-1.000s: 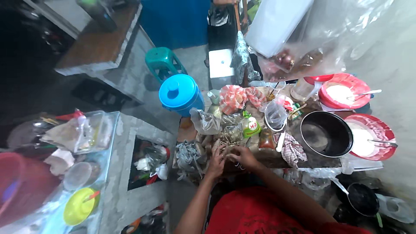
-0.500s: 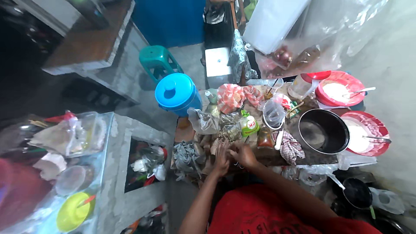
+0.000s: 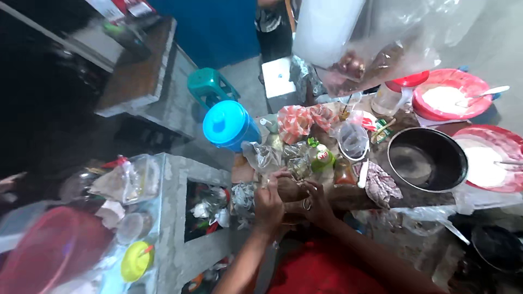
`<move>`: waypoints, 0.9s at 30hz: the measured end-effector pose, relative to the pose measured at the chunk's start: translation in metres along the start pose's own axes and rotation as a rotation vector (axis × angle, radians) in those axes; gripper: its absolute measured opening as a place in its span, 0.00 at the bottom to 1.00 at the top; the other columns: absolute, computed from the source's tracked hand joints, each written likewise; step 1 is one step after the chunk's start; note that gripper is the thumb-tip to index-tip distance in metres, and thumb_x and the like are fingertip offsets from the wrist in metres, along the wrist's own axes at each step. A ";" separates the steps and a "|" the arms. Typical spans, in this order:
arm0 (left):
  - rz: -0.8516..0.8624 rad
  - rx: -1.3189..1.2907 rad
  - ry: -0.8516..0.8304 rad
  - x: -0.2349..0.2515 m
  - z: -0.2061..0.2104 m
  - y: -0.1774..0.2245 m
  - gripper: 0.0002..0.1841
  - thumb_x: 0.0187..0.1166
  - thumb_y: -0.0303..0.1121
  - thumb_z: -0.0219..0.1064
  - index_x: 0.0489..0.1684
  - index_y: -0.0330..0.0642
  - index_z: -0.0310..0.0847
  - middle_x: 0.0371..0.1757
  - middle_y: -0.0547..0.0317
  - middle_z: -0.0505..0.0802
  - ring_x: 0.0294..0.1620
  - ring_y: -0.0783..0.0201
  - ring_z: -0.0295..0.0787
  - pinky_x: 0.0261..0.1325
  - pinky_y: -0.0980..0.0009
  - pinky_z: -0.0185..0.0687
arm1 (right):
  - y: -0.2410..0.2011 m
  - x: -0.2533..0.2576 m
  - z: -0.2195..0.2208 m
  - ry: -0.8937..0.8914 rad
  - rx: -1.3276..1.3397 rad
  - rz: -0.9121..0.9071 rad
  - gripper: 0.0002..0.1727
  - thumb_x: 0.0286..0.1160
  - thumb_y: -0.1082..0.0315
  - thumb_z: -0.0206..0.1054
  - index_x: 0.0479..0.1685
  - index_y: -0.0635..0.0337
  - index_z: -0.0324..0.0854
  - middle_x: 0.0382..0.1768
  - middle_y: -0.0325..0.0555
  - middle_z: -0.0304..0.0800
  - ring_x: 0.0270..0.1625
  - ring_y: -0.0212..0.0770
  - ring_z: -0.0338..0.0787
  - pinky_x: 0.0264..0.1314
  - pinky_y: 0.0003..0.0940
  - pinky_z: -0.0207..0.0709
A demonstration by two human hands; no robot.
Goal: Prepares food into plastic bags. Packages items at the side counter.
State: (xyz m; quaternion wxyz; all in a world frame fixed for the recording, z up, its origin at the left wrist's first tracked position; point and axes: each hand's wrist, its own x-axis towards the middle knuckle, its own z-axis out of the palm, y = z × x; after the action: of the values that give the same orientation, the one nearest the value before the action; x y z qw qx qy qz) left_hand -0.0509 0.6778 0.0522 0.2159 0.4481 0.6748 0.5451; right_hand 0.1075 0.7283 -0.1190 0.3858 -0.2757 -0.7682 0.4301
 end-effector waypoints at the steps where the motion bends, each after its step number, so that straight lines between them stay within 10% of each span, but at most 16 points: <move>1: 0.000 -0.001 0.031 0.007 -0.010 0.029 0.28 0.95 0.35 0.35 0.56 0.32 0.86 0.57 0.50 0.96 0.66 0.55 0.90 0.77 0.54 0.82 | -0.011 0.014 0.003 0.076 -0.001 -0.122 0.41 0.61 0.54 0.86 0.79 0.50 0.74 0.81 0.59 0.71 0.78 0.46 0.81 0.72 0.39 0.85; 4: -0.116 0.039 0.071 0.031 -0.039 0.101 0.31 0.96 0.42 0.33 0.55 0.41 0.90 0.55 0.56 0.97 0.59 0.60 0.94 0.66 0.56 0.88 | -0.056 0.064 -0.009 0.190 0.140 -0.427 0.37 0.77 0.62 0.74 0.85 0.28 0.62 0.86 0.31 0.65 0.85 0.31 0.70 0.86 0.32 0.69; 6: -0.222 -0.011 0.090 0.041 -0.052 0.140 0.33 0.97 0.46 0.33 0.52 0.40 0.90 0.55 0.53 0.97 0.58 0.56 0.95 0.62 0.55 0.89 | -0.093 0.093 -0.024 0.241 0.266 -0.472 0.36 0.82 0.53 0.71 0.87 0.17 0.59 0.77 0.19 0.74 0.73 0.20 0.78 0.75 0.20 0.73; 13: -0.120 0.138 0.090 0.039 -0.077 0.221 0.33 0.97 0.48 0.33 0.42 0.40 0.87 0.54 0.53 0.97 0.50 0.55 0.96 0.50 0.56 0.90 | -0.150 0.159 -0.007 0.527 0.088 -0.743 0.23 0.78 0.56 0.70 0.73 0.40 0.77 0.65 0.43 0.70 0.58 0.33 0.78 0.65 0.24 0.74; 17: 0.132 0.227 0.063 0.029 -0.091 0.225 0.31 0.97 0.45 0.33 0.41 0.43 0.87 0.46 0.57 0.98 0.43 0.62 0.95 0.46 0.62 0.92 | -0.197 0.112 0.019 0.010 1.071 -0.237 0.22 0.88 0.44 0.59 0.62 0.46 0.88 0.54 0.27 0.94 0.58 0.18 0.89 0.64 0.19 0.82; 20: 0.284 0.172 0.038 0.021 -0.099 0.222 0.31 0.97 0.43 0.31 0.45 0.38 0.86 0.50 0.50 0.98 0.55 0.51 0.96 0.64 0.51 0.91 | -0.216 0.101 0.021 -0.591 1.702 0.127 0.53 0.61 0.13 0.52 0.54 0.54 0.93 0.28 0.39 0.91 0.25 0.29 0.84 0.28 0.26 0.77; 22: 0.294 0.168 0.097 0.017 -0.106 0.222 0.34 0.97 0.44 0.30 0.44 0.37 0.87 0.48 0.49 0.98 0.54 0.49 0.97 0.64 0.49 0.91 | -0.210 0.083 0.032 -0.358 1.432 0.123 0.45 0.68 0.17 0.51 0.52 0.50 0.89 0.33 0.33 0.93 0.28 0.25 0.87 0.30 0.23 0.82; 24: 0.282 0.207 0.167 0.013 -0.118 0.222 0.34 0.97 0.45 0.29 0.39 0.39 0.87 0.45 0.53 0.99 0.50 0.52 0.98 0.61 0.50 0.93 | -0.199 0.071 0.047 -0.002 0.928 -0.165 0.35 0.84 0.36 0.58 0.82 0.48 0.71 0.69 0.26 0.85 0.56 0.19 0.88 0.59 0.21 0.84; 27: 0.275 0.182 0.201 0.002 -0.137 0.221 0.34 0.97 0.46 0.31 0.40 0.40 0.88 0.43 0.54 0.98 0.45 0.55 0.98 0.54 0.53 0.94 | -0.206 0.078 0.056 0.286 0.394 -0.439 0.58 0.54 0.43 0.87 0.90 0.40 0.55 0.82 0.43 0.71 0.73 0.32 0.83 0.71 0.29 0.83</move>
State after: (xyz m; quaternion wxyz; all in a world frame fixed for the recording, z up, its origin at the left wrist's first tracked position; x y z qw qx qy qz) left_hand -0.0771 0.6064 0.3003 0.0295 0.4972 0.6719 0.5481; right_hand -0.0007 0.6640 0.0700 0.6192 -0.0813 -0.6494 0.4338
